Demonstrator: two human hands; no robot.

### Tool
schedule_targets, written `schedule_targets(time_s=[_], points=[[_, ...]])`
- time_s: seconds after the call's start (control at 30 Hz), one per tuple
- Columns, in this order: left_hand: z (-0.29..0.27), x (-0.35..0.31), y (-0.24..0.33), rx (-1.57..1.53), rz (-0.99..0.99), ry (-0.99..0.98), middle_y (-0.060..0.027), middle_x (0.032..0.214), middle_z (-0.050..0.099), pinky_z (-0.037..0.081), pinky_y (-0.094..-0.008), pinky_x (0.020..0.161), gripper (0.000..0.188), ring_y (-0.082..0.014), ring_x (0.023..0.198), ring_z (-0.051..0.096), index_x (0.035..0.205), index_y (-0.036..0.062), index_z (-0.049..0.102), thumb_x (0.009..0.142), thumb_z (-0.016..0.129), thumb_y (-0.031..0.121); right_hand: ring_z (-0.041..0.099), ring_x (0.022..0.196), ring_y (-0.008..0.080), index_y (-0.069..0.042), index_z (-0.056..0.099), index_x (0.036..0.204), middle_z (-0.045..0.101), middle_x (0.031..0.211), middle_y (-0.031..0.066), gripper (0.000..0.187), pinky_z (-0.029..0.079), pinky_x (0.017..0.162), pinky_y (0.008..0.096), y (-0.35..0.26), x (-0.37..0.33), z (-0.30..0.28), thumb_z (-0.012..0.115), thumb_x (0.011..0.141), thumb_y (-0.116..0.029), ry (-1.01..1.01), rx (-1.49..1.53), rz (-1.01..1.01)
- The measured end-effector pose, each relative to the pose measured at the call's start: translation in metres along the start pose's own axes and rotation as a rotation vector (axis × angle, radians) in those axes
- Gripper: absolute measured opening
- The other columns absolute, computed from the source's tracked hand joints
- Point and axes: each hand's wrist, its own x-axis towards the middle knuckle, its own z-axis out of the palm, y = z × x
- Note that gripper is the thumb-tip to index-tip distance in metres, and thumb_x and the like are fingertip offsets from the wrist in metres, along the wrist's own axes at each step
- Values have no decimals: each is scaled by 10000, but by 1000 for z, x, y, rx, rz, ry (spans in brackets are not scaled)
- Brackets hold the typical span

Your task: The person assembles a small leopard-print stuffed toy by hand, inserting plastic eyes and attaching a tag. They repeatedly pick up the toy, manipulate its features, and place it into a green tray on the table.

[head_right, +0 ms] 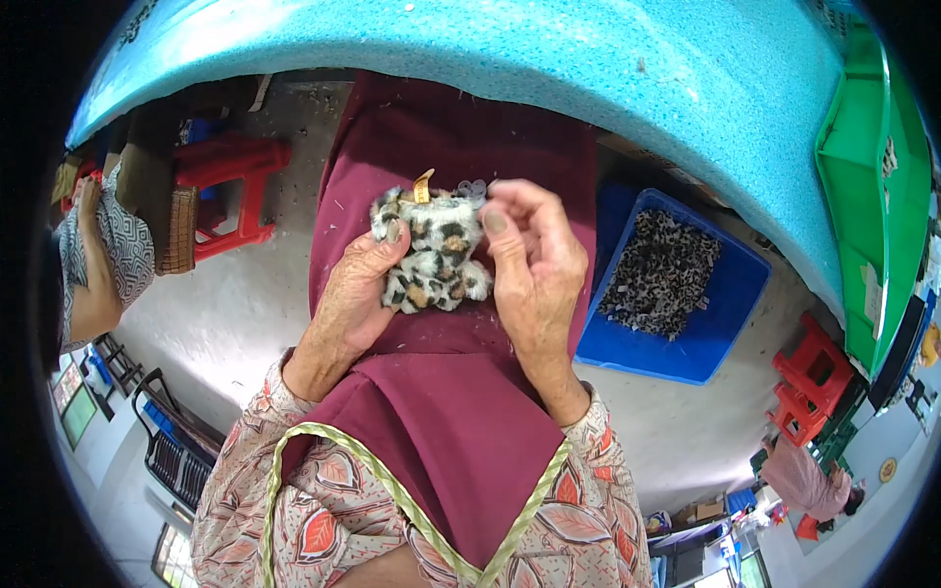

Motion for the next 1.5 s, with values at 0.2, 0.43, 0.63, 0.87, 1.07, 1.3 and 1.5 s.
schedule_targets(time_s=[0.2,0.43,0.63,0.87,1.07,1.3,1.5], points=[[-1,2,-2,-55,-91,-44,-77,1047,658,542,-333,824,306,-172,925,651,1135,7,583,930,587,234,498,701,47,-29,651,972,596,748,-9,368,406,621,219,24,10,3,638,894,-388,-276,99,190],[-1,-1,-3,-204,-215,-70,-71,1056,654,531,-329,841,297,-176,937,648,1140,23,586,921,600,223,500,682,48,-10,638,897,588,713,-9,294,404,612,230,10,0,10,634,906,-304,-204,115,259],[3,-6,-1,-57,-129,-30,-61,1045,654,537,-319,813,312,-161,925,644,1139,30,593,906,627,235,505,674,62,3,624,878,583,696,9,268,409,609,246,4,-2,10,635,903,-264,-186,8,170],[7,-14,2,-26,-111,11,-70,1062,652,525,-326,846,341,-167,950,640,1157,20,585,912,615,255,497,651,70,11,619,849,581,680,10,258,406,589,247,18,-3,10,630,906,-240,-188,4,119],[4,-12,0,-41,-133,-4,-76,1083,651,522,-330,862,355,-173,974,640,1175,14,579,917,604,257,482,648,55,13,620,832,567,670,-8,256,399,583,240,9,-4,10,618,916,-229,-197,45,199],[1,-21,-1,125,-130,78,-64,940,687,546,-277,737,228,-138,802,661,1057,-2,636,876,658,135,453,661,40,20,614,844,552,671,-26,226,389,567,233,16,-22,13,589,932,-186,-231,-5,265],[-15,-37,-1,171,-116,38,-49,933,687,534,-255,740,269,-114,793,646,1068,-24,636,829,696,81,441,615,40,14,616,865,542,627,-12,174,383,535,254,16,-36,16,598,914,-153,-322,-54,265]])
